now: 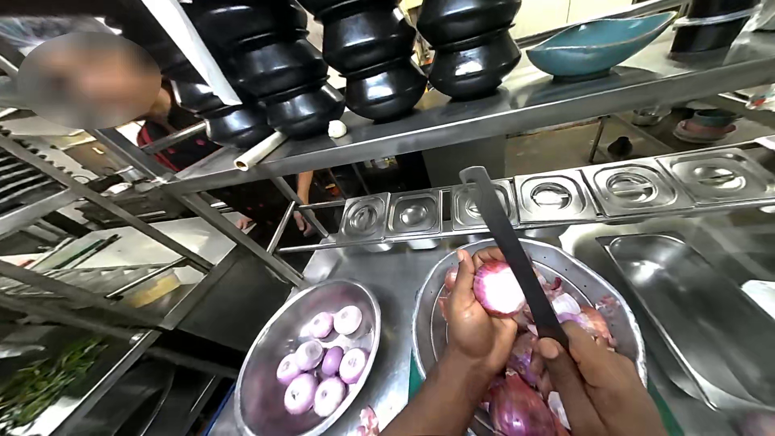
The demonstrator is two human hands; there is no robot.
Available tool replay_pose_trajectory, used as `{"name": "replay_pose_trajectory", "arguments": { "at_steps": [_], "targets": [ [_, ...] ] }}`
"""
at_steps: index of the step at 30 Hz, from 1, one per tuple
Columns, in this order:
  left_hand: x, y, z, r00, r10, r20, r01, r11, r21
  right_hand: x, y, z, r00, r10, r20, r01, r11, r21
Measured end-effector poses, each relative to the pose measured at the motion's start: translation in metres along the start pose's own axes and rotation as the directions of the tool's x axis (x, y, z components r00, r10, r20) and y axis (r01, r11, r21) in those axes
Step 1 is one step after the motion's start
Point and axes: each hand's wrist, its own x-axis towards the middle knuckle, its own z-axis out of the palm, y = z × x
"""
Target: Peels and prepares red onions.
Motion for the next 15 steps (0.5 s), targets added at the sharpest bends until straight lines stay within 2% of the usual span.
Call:
{"name": "replay_pose_trajectory", "arguments": {
  "at_steps": [6, 12, 15],
  "targets": [
    [-0.011, -0.002, 0.011, 0.995, 0.060, 0.084, -0.063, 0.998, 0.031, 0.005, -0.010, 0.007, 0.985, -0.117, -0.123, 0.095, 0.981, -0.171],
    [-0.016, -0.006, 0.014, 0.975, 0.133, 0.178, -0.150, 0.985, 0.083, 0.006, -0.012, 0.010, 0.976, -0.151, -0.157, 0.117, 0.972, -0.204],
    [-0.018, -0.006, 0.015, 0.972, 0.148, 0.183, -0.169, 0.980, 0.102, 0.007, -0.012, 0.011, 0.970, -0.170, -0.174, 0.131, 0.968, -0.214]
  ]
}}
